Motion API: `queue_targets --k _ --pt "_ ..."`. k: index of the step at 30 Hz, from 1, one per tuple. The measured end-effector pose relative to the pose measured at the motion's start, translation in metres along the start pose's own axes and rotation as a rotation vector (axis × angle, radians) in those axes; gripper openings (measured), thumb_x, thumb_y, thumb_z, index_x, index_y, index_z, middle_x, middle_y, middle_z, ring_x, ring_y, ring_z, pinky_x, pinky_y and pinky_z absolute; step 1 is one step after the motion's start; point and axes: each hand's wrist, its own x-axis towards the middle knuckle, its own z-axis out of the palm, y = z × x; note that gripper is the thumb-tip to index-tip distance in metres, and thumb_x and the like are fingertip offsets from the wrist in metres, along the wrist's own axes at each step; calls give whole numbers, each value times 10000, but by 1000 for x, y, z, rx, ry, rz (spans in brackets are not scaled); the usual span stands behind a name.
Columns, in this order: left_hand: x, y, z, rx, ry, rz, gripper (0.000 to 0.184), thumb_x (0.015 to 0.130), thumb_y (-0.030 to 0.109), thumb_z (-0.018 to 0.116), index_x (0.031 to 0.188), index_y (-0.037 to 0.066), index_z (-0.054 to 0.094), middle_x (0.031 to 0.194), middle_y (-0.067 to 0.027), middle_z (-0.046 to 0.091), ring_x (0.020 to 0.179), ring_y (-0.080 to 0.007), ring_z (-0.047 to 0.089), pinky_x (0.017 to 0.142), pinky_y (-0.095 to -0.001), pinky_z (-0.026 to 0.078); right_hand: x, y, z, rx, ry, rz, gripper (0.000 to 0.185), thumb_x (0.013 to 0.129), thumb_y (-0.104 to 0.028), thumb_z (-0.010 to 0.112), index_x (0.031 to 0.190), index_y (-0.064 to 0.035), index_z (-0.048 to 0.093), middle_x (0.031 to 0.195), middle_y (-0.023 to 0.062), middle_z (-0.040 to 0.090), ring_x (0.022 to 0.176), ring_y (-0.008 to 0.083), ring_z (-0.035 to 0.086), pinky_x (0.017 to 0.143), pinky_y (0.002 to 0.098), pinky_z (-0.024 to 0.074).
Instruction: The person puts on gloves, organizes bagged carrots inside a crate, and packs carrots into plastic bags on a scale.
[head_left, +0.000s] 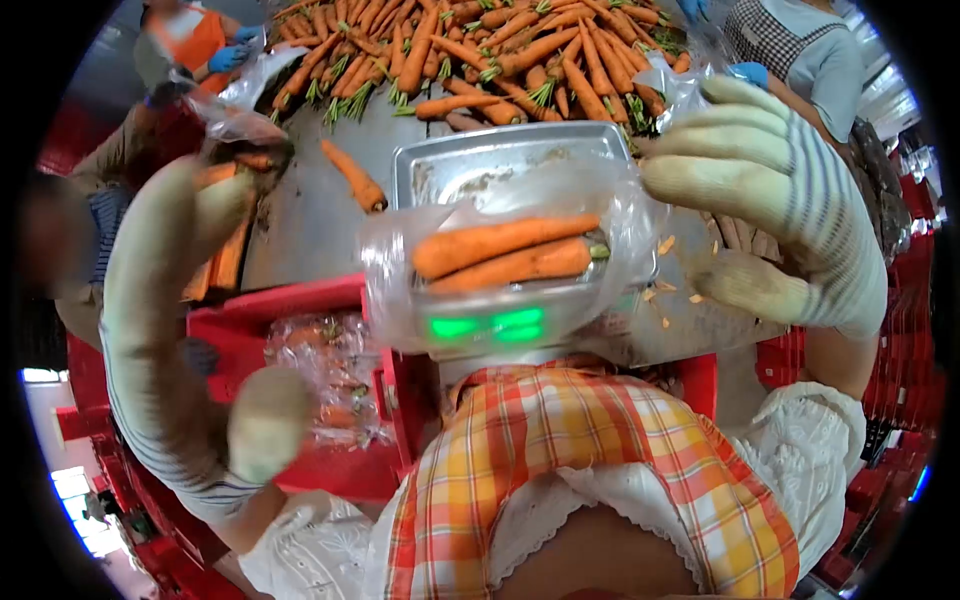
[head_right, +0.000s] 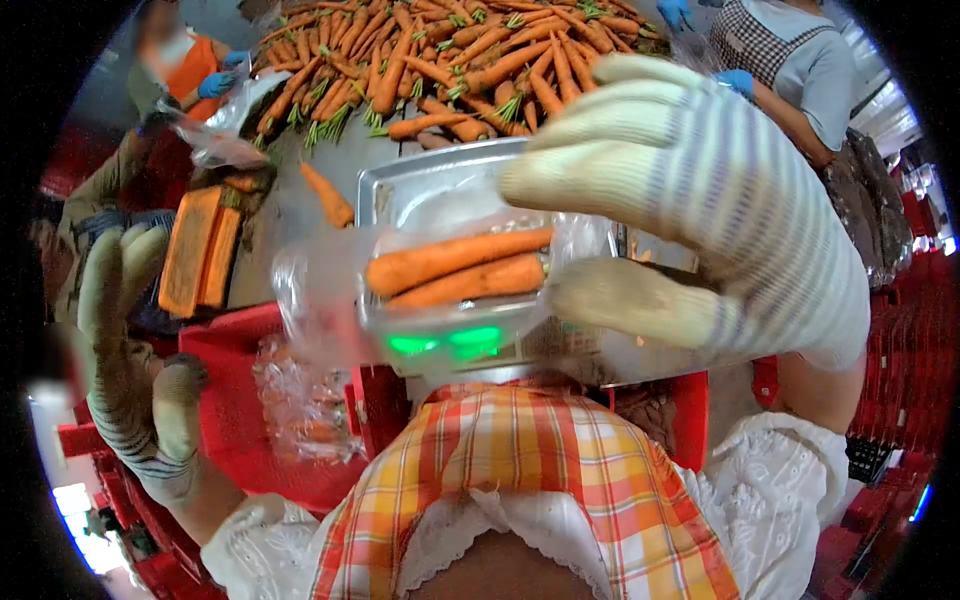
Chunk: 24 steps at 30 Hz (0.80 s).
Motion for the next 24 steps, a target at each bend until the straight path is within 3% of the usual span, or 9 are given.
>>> queue_targets --k 3,6,10,12,15,19,20,22,24 --pt "37 36 -1 288 -448 381 546 748 362 637 1155 16 523 1005 -139 610 956 -275 581 946 -432 395 25 -12 25 20 -85 -123 462 674 -354 664 1008 -40 609 1035 115 613 1030 294 555 1010 488 307" --pt "16 30 59 193 -421 520 536 650 388 662 1042 37 562 881 -95 629 894 -272 598 919 -437 420 38 -17 65 70 -173 -238 502 656 -411 664 1028 -76 618 1055 84 611 1101 254 520 1056 459 264" --pt "2 7 70 394 -782 365 585 653 470 685 1010 24 560 897 -138 637 985 -286 595 1024 -452 338 29 -5 101 -114 -584 -120 669 630 -475 712 1164 -103 562 1194 104 545 1258 301 380 1112 468 153" --pt "-9 -23 69 499 -663 321 619 640 497 698 1005 19 554 896 -147 643 1028 -301 580 1081 -453 252 19 1 97 -500 -737 35 485 712 -411 681 1093 -127 584 1211 120 555 1314 259 307 1121 482 90" --pt "14 -53 46 989 -514 487 326 645 227 718 904 84 581 817 -87 648 926 -262 604 1052 -435 309 6 42 87 -836 -568 149 413 703 -183 650 1103 -114 576 1023 96 598 1074 252 519 1102 450 207" --pt "40 -40 43 695 95 601 306 671 149 666 973 114 631 770 -72 616 808 -259 602 897 -423 436 4 52 42 -496 386 -58 235 638 -63 659 865 -95 609 772 62 589 789 265 568 800 371 430" --pt "45 -30 41 659 140 558 294 714 179 678 992 98 630 775 -93 614 752 -227 597 787 -372 473 4 55 44 -475 515 -47 227 660 -79 664 877 -93 600 758 63 567 761 263 554 696 347 439" --pt "47 -32 55 473 -49 -118 295 763 234 688 1001 71 625 771 -67 620 702 -163 580 671 -306 472 2 55 46 -586 597 17 143 717 -138 676 827 -71 615 738 47 599 676 218 570 626 332 445" --pt "51 -36 63 -560 -253 -536 401 778 268 693 1088 31 603 841 -23 622 763 -119 567 665 -259 460 -1 50 50 140 337 863 186 767 -222 685 808 -47 635 714 44 624 598 155 563 558 317 434"
